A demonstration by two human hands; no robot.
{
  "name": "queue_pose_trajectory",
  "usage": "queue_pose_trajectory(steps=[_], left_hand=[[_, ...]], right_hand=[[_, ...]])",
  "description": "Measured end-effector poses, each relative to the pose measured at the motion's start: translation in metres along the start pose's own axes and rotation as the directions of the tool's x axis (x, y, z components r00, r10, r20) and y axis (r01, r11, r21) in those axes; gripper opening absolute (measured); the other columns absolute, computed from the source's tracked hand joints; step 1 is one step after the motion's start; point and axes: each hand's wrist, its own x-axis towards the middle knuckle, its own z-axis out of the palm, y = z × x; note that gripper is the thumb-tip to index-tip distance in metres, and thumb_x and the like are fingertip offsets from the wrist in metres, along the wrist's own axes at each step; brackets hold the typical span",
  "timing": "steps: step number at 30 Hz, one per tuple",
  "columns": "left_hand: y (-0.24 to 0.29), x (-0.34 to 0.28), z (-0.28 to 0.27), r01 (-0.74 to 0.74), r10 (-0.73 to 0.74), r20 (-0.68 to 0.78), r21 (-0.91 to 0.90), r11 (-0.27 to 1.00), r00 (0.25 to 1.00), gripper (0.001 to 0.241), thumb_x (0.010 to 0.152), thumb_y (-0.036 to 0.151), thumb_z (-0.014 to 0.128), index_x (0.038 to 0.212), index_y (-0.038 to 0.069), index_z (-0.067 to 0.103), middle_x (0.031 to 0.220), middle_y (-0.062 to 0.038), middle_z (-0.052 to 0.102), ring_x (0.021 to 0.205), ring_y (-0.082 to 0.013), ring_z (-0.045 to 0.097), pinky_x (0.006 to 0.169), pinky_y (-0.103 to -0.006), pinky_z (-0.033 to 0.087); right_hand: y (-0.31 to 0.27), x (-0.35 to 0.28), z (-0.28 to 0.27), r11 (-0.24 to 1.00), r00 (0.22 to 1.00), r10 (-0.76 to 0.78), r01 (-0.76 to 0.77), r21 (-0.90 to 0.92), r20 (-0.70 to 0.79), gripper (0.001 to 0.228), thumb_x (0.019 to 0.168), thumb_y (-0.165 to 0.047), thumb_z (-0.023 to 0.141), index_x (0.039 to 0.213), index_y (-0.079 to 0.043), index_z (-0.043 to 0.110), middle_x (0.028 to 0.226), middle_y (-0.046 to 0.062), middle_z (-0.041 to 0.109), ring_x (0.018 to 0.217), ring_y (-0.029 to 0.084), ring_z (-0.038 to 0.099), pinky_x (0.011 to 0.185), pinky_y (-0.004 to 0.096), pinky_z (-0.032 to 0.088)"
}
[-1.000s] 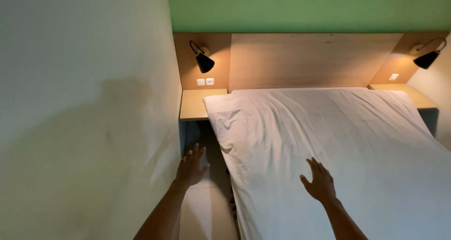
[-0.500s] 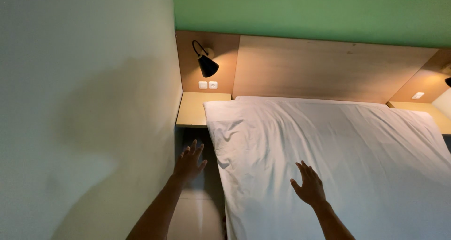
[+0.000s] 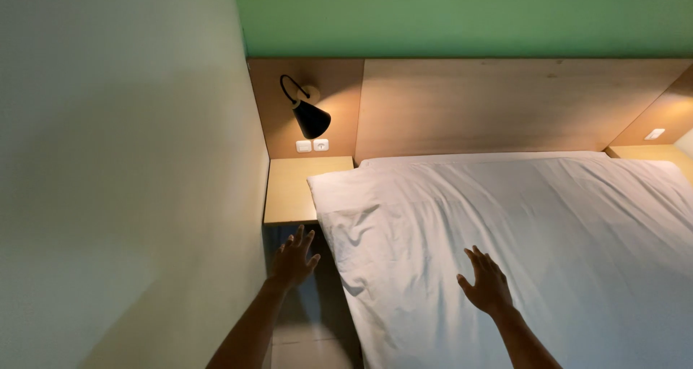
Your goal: The person smooths and folds the white bedsheet on a bed. They tuck the edges under the mattress and smooth the surface repeatedly to remove wrinkles.
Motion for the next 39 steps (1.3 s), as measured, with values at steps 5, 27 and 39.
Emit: queue_pose_trajectory(steps=[5,27,39], left_hand=[[-0.024,0.048,-0.007,-0.018,0.017,0.065,0.002,1.000,0.998,0.078,0.097,0.051,0.058,0.161,0.023,0.024,0.172,-0.010,0.011,0.151,-0.0402,0.030,0.119,-0.0563,0.030],[-0.020,0.240,0.014,-0.037,0.035,0.153,0.008,0.999,0.988,0.075,0.098,0.050,0.058,0.161,0.026,0.025,0.171,-0.010,0.016,0.149,-0.0373,0.034,0.116,-0.0535,0.035],[0.006,0.343,0.048,-0.125,0.127,0.110,-0.027,0.992,0.986,0.075,0.095,0.049,0.061,0.158,0.021,0.032,0.167,-0.016,0.025,0.142,-0.0414,0.043,0.109,-0.0535,0.044]], right_hand=[[-0.031,0.038,0.006,0.999,0.999,0.032,-0.031,-0.025,0.038,0.077,0.093,-0.049,0.059,0.158,-0.027,0.025,0.169,-0.001,0.021,0.155,0.026,0.023,0.124,0.048,0.026],[-0.027,0.209,0.045,0.998,0.998,0.062,-0.062,0.030,-0.012,0.076,0.092,-0.047,0.059,0.157,-0.023,0.028,0.169,0.001,0.024,0.153,0.029,0.026,0.121,0.050,0.029],[0.002,0.298,0.042,0.992,0.994,0.097,-0.101,0.072,0.057,0.073,0.092,-0.042,0.061,0.156,-0.024,0.030,0.169,0.001,0.024,0.153,0.028,0.027,0.120,0.051,0.030]])
